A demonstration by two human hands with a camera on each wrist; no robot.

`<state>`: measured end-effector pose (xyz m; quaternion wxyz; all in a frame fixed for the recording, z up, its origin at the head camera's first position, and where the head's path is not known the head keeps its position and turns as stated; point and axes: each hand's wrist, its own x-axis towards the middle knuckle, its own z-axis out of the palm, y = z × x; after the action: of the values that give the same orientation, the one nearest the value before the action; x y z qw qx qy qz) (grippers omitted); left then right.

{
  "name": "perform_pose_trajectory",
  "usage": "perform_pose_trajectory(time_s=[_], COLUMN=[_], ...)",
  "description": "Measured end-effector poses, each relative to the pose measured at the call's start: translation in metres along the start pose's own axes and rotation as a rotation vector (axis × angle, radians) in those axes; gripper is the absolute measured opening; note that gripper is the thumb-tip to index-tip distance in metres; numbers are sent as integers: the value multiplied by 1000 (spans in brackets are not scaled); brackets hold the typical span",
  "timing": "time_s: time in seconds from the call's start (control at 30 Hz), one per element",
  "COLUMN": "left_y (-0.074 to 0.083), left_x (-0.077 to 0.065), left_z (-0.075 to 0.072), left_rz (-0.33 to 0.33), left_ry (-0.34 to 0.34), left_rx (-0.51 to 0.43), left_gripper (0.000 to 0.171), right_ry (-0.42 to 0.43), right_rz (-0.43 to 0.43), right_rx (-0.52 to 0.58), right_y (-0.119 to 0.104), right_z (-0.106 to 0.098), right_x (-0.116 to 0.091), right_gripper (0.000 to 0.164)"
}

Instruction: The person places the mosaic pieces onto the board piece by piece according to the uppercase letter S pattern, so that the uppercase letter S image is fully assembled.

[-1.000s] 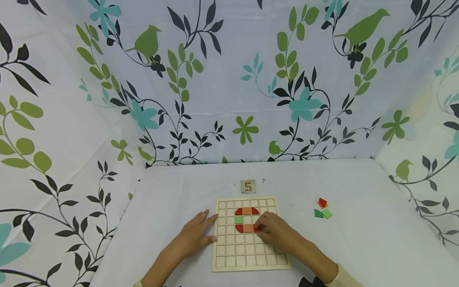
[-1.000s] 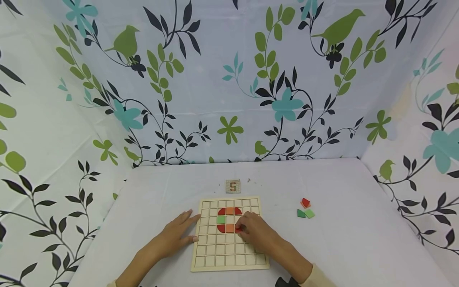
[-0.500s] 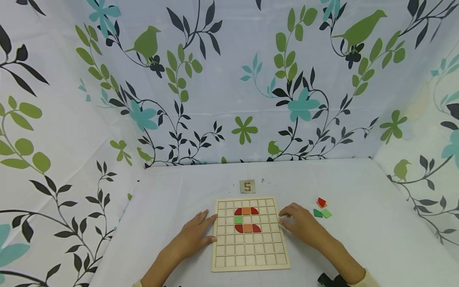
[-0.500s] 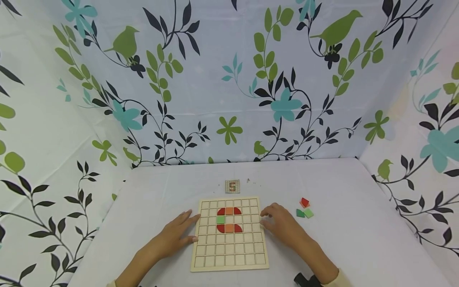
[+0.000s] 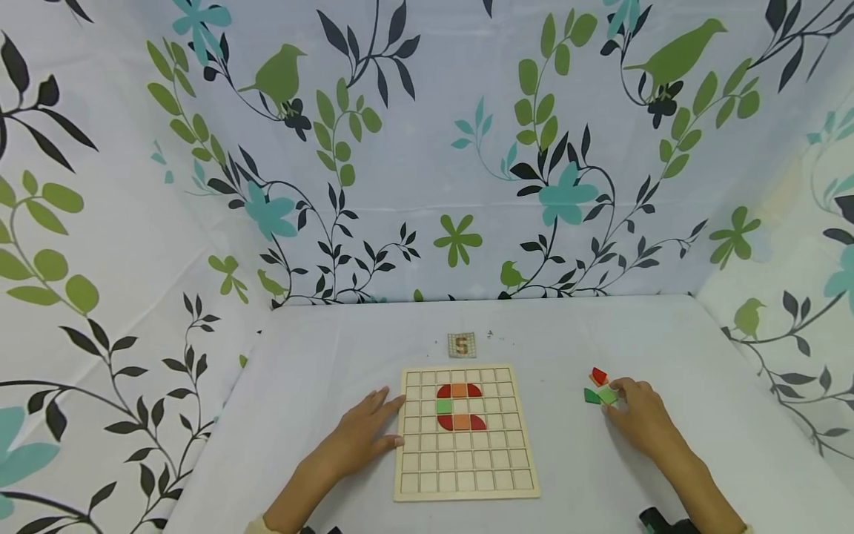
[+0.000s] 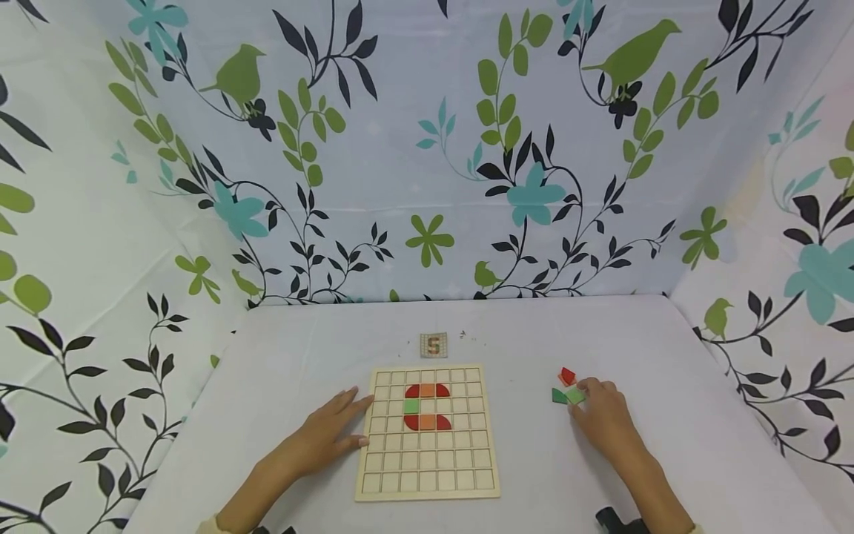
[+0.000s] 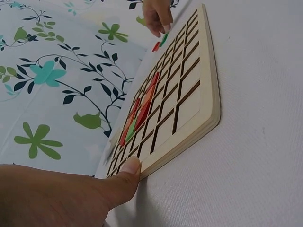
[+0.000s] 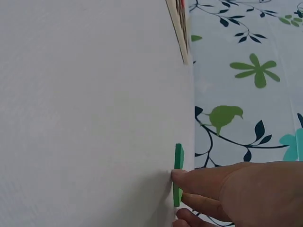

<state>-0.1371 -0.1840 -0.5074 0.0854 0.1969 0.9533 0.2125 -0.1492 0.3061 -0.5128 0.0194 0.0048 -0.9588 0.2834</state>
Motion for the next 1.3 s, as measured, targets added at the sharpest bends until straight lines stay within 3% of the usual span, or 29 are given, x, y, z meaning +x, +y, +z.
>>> perform_pose_trajectory(time_s=[0.23,0.5,1.3], left_y=[-1,-3,-3], left_x=[0,1,0], left_z=[0,2,2], left_rz=[-20,-22,-14], left_ry=[-15,-16,-10], left_rx=[-1,-1,12], left_gripper=[72,72,72], right_ry=[0,-20,23], right_rz=[-16,-14,-61], right_rx=[9,35,49], right_y=[8,9,5], right_z=[2,2,12], right_x=[2,4,9], right_gripper=[30,41,28])
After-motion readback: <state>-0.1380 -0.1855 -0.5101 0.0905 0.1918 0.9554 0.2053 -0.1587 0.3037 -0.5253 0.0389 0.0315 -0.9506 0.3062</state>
